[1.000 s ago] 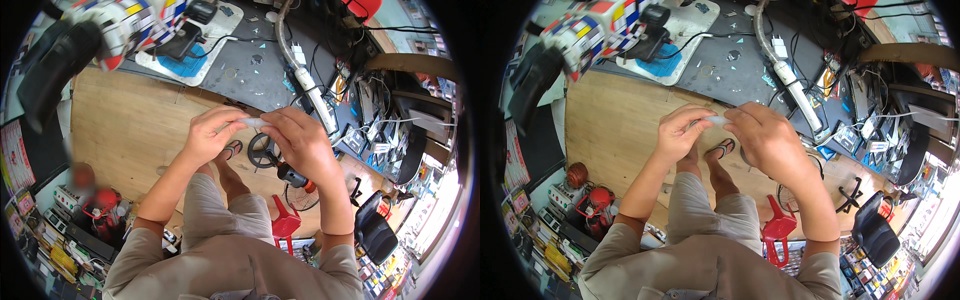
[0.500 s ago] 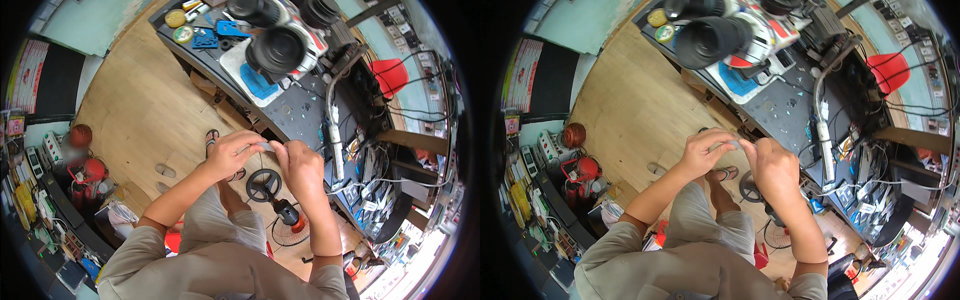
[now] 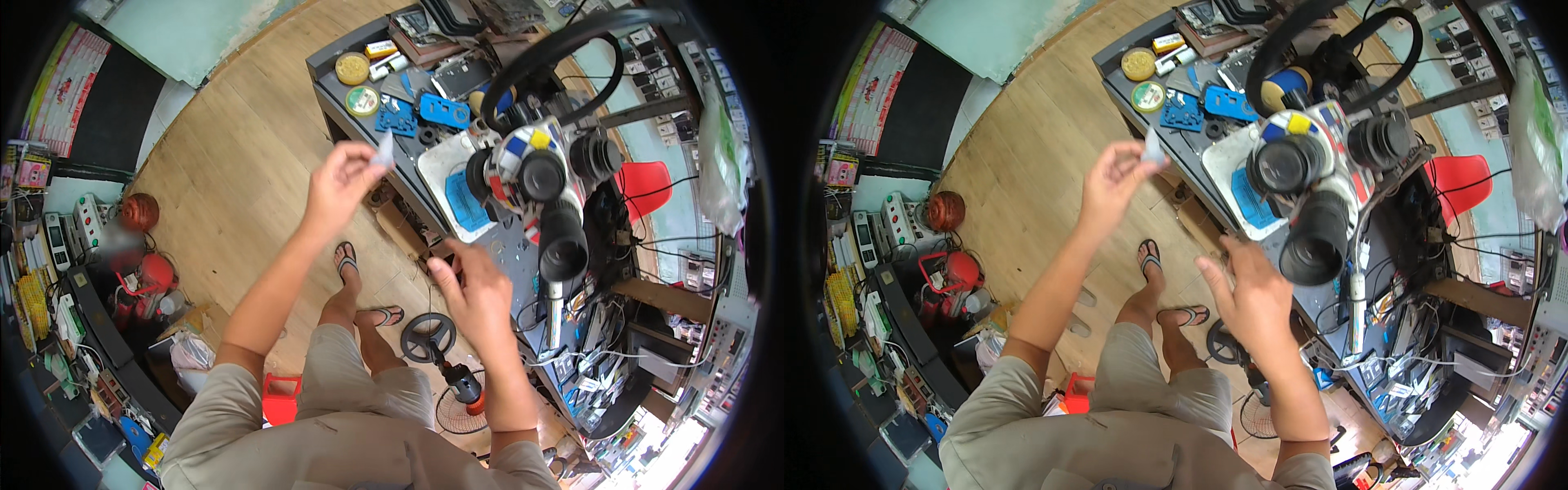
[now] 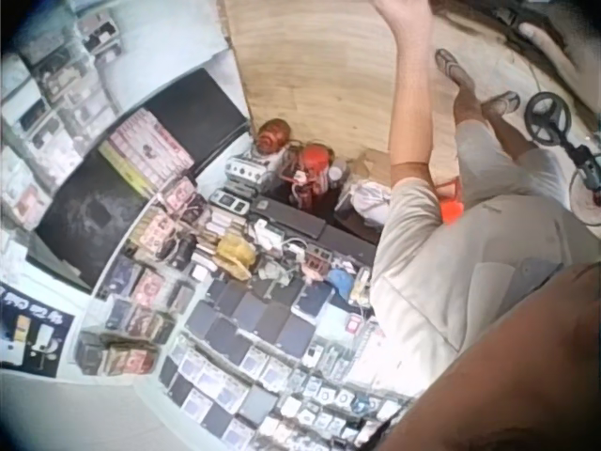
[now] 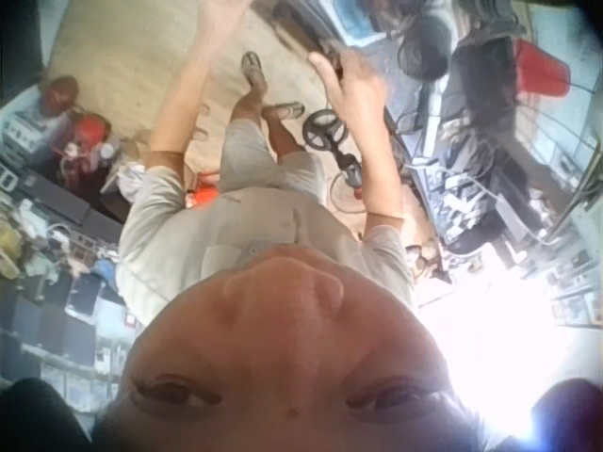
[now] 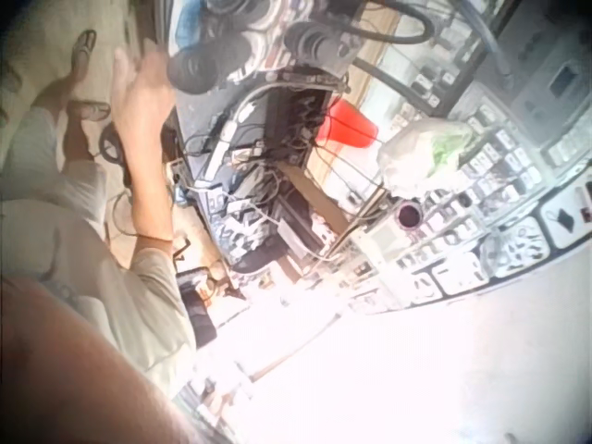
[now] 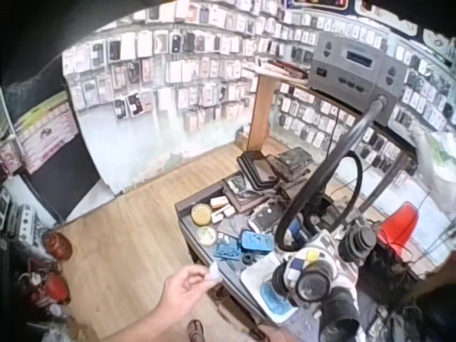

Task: The person walks to a workbench in an electronics shop and uses a small metal tool to scrape and adjust a tiny electronic component on a circuit board. The person handles the component and tool repeatedly while standing at the bench.

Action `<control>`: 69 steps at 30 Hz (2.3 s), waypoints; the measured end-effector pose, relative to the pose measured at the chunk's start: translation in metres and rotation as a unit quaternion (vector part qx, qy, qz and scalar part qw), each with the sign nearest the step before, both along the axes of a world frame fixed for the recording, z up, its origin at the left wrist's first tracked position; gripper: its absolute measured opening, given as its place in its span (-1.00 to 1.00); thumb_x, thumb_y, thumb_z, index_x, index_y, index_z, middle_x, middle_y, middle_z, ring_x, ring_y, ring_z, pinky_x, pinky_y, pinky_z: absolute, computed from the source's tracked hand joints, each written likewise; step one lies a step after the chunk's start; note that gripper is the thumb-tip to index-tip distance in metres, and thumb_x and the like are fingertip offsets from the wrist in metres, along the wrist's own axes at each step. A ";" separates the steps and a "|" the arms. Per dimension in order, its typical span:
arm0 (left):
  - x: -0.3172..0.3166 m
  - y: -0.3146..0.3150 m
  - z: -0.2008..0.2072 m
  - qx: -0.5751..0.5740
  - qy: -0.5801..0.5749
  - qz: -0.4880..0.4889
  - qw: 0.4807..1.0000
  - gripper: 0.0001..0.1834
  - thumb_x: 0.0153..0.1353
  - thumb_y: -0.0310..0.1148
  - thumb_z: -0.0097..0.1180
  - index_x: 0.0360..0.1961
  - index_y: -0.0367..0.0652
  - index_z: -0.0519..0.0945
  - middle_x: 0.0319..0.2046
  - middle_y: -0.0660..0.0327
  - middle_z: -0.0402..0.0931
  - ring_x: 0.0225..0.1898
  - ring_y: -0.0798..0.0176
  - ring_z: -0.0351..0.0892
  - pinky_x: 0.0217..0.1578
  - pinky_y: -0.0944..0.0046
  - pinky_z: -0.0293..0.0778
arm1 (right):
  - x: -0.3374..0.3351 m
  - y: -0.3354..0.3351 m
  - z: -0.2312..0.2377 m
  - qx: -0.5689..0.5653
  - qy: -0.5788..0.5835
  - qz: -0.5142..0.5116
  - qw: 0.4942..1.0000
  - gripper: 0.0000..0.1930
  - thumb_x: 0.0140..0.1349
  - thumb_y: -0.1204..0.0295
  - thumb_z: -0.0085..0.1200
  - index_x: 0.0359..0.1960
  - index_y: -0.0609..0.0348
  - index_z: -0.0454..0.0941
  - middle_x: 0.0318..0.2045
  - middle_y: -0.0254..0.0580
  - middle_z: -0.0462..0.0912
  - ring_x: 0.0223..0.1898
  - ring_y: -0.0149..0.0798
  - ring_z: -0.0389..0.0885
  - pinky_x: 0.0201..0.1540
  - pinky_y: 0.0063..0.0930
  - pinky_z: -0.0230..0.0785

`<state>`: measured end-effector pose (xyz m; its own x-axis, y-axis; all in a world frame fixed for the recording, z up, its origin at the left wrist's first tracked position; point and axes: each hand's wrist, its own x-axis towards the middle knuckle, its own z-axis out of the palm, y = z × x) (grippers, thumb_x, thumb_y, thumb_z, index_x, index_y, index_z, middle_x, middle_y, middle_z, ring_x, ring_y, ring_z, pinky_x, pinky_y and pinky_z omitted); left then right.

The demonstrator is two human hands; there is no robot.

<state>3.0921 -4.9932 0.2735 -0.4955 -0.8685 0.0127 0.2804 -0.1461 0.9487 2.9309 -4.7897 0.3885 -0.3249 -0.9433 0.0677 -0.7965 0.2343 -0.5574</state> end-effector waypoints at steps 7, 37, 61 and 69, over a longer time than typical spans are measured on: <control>-0.048 -0.174 0.020 -0.258 -0.159 0.117 0.946 -0.77 0.30 -0.35 0.51 -0.11 -0.23 0.79 0.06 0.15 0.77 0.16 0.14 0.73 0.19 0.15 0.59 | 0.031 0.015 -0.046 0.106 -0.089 0.003 0.990 -0.59 0.43 0.09 0.35 -0.03 0.25 0.77 -0.35 -0.06 0.73 -0.43 -0.07 0.76 -0.37 -0.21 0.57; -0.123 -0.292 -0.065 -0.438 -0.559 0.219 0.669 -0.17 0.01 0.34 0.57 0.12 -0.08 0.78 0.25 -0.14 0.58 0.32 -0.42 0.45 0.25 -0.50 0.32 | 0.030 0.089 -0.090 0.143 -0.144 -0.050 0.978 -0.54 0.49 0.06 0.22 -0.02 0.32 0.71 0.05 0.00 0.79 -0.07 0.06 0.81 -0.08 -0.09 0.68; -0.009 0.247 -0.036 0.098 -0.263 -0.179 0.943 -0.46 0.41 -0.65 0.32 0.37 -0.37 0.46 0.11 -0.04 0.69 0.04 0.15 0.81 0.00 0.31 0.71 | 0.034 0.190 -0.134 0.051 -0.285 -0.243 0.926 -0.69 0.45 0.18 0.29 -0.01 0.15 0.76 -0.14 -0.03 0.80 -0.18 0.04 0.81 -0.10 -0.10 0.62; -0.005 0.271 -0.062 0.113 -0.286 -0.265 0.914 -0.46 0.50 -0.72 0.03 0.46 -0.28 0.36 0.38 -0.07 0.49 0.13 0.05 0.79 0.11 0.25 0.68 | 0.028 0.251 -0.151 0.060 -0.299 -0.316 0.899 -0.72 0.42 0.23 0.35 -0.04 0.17 0.77 -0.15 -0.04 0.79 -0.27 0.04 0.77 -0.14 -0.16 0.63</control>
<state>3.0869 -4.7226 0.2118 -0.7171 -0.4522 -0.5304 -0.4193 -0.3280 0.8465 2.9589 -4.5382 0.2371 -0.7423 -0.5471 -0.3869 -0.0502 0.6212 -0.7820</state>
